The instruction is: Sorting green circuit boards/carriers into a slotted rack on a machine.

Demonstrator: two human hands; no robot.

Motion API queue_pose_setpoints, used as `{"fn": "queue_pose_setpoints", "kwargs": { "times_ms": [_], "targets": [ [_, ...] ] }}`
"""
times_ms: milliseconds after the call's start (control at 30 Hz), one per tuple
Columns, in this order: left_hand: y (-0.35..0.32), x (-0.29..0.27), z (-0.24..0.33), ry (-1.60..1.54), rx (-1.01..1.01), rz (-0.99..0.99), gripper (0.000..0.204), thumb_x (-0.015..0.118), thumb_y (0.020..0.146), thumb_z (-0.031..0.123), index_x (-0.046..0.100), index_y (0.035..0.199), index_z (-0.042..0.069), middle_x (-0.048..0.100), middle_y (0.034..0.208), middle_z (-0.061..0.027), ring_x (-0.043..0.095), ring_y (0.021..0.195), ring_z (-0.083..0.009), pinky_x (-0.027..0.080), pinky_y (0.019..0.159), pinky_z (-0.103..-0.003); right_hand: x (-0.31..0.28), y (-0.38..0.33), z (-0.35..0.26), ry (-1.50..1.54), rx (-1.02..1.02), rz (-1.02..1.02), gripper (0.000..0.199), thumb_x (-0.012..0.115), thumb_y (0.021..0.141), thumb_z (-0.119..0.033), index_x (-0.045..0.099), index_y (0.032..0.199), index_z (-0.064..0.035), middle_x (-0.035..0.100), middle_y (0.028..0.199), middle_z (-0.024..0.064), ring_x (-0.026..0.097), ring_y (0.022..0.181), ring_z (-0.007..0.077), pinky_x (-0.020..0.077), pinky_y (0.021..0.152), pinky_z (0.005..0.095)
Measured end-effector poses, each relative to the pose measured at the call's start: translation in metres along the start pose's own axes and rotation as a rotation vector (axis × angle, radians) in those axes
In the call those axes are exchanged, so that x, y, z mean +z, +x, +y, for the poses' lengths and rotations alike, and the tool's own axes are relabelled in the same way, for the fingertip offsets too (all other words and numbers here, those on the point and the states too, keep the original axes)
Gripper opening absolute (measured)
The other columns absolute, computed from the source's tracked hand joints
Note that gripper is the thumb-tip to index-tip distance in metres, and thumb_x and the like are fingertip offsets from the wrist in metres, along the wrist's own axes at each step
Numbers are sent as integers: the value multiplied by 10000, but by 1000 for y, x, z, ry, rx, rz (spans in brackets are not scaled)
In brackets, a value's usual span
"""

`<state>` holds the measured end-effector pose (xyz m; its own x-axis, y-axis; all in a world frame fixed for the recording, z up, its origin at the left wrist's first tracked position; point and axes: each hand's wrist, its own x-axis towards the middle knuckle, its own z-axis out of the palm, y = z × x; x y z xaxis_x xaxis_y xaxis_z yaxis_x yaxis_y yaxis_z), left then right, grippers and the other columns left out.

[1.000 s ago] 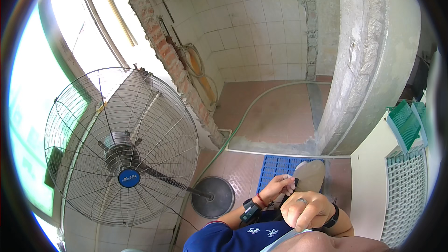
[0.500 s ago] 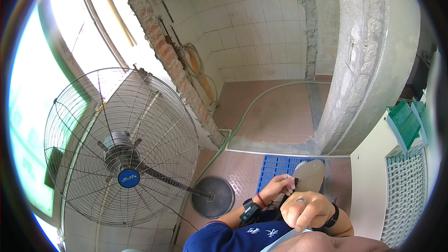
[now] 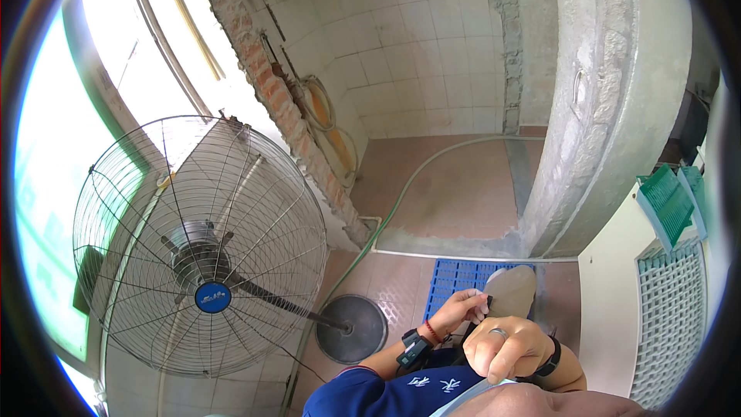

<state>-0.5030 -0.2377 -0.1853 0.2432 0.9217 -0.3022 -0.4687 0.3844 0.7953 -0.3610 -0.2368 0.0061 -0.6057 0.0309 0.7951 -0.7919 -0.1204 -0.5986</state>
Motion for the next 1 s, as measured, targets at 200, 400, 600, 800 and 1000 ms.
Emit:
{"fn": "queue_pose_setpoints", "kwargs": {
  "times_ms": [200, 400, 600, 800, 1000],
  "targets": [
    [1, 0, -1, 0, -6, -15, 210, 538, 903, 270, 564, 841, 71, 591, 743, -10, 566, 611, -93, 467, 574, -207, 1, 0, -2, -1, 5, 1, 72, 528, 845, -11, 574, 896, -29, 514, 708, 60, 486, 576, 185, 385, 513, 285],
    [2, 2, 1, 6, -3, -13, 205, 538, 903, 268, 561, 849, 71, 595, 739, -16, 570, 608, -98, 470, 575, -209, 1, 1, -3, -14, -2, -4, 69, 528, 847, -15, 572, 898, -29, 513, 710, 61, 486, 579, 187, 386, 518, 285],
    [5, 0, -3, -21, -7, -32, 204, 541, 902, 266, 563, 853, 69, 602, 747, -22, 578, 615, -103, 474, 584, -212, 1, 0, -4, -14, -7, 0, 77, 532, 844, -13, 574, 907, -29, 513, 708, 62, 485, 577, 185, 384, 515, 284],
    [3, 2, -2, -13, 0, -27, 204, 539, 903, 264, 563, 855, 68, 601, 745, -22, 575, 607, -102, 476, 580, -211, 3, 0, -3, 0, -5, 6, 91, 531, 840, -4, 576, 915, -30, 510, 705, 58, 483, 575, 178, 377, 509, 278],
    [2, 2, -1, -3, -7, -20, 207, 530, 907, 263, 561, 853, 65, 593, 736, -15, 574, 606, -100, 479, 577, -213, 4, 1, -3, -18, -9, 20, 74, 543, 856, -47, 579, 917, -26, 523, 682, 57, 481, 539, 177, 383, 484, 285]
  ]
}}
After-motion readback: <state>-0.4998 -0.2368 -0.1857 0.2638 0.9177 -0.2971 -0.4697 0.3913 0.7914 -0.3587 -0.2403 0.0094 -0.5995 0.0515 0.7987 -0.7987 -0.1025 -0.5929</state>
